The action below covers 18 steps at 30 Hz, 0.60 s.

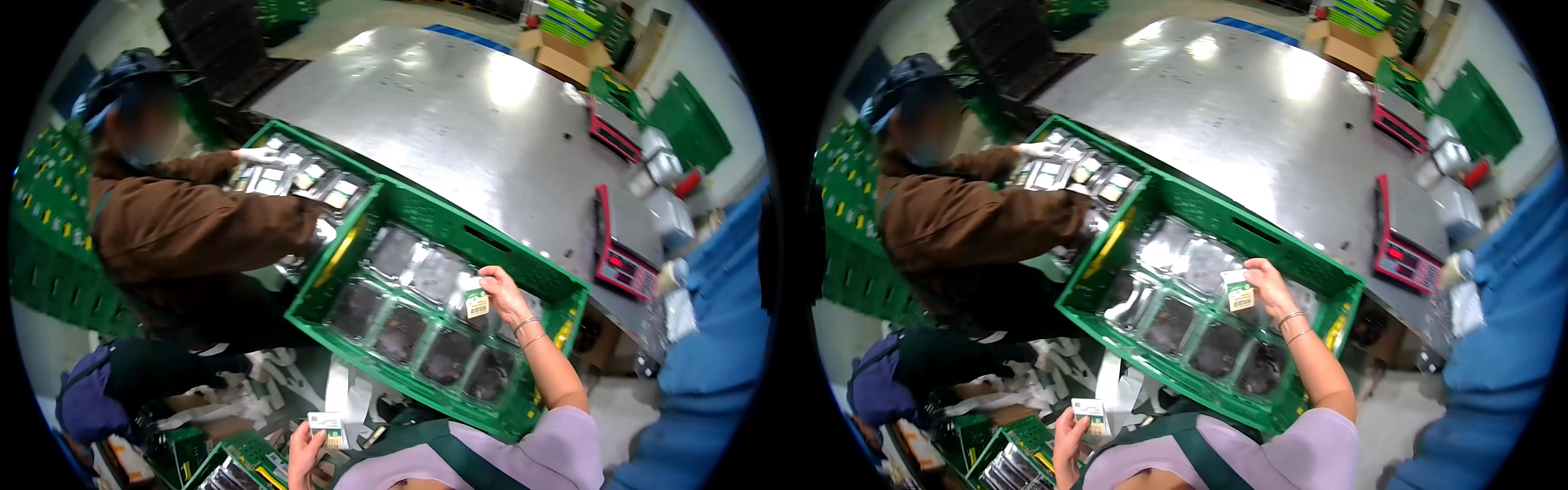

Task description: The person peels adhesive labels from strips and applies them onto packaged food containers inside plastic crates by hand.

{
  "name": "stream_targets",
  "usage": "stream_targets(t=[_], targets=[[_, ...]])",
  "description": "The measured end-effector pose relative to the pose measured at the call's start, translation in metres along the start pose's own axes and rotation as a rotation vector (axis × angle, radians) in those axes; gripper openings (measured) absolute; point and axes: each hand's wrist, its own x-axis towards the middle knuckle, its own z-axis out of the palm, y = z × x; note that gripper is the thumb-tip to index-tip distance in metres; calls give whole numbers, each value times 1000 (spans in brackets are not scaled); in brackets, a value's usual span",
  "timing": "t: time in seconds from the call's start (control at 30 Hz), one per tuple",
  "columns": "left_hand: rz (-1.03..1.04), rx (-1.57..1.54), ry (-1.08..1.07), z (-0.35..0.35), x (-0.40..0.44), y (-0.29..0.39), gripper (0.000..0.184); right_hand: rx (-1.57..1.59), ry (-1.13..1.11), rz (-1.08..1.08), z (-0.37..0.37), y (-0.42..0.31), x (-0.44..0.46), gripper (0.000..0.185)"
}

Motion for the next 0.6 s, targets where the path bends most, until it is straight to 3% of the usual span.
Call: stream_targets(t=[0.07, 0.17, 0.27, 0.37, 0.47, 0.57, 0.6], targets=[[-60, -334, 0, 15, -6, -18, 36, -115, 161, -14, -44, -7, -26, 24], [17, -226, -68, 31, 6, -15, 36, -195, 367, -130, -92, 10, -37, 23], [43, -147, -86, 32, 23, -3, 31, -254, 519, 2, -112, 25, -34, 24], [136, -122, -99, 35, 32, 11, 25, -355, 499, -93, -153, 68, -5, 27], [136, -88, -97, 42, 30, 19, 25, -872, 697, 22, -153, 82, 2, 22], [154, -92, -93, 54, 25, 18, 29, -1167, 713, 156, -165, 98, 17, 24], [142, -127, -115, 61, 21, 20, 32, -1247, 667, 222, -161, 94, 15, 32]])
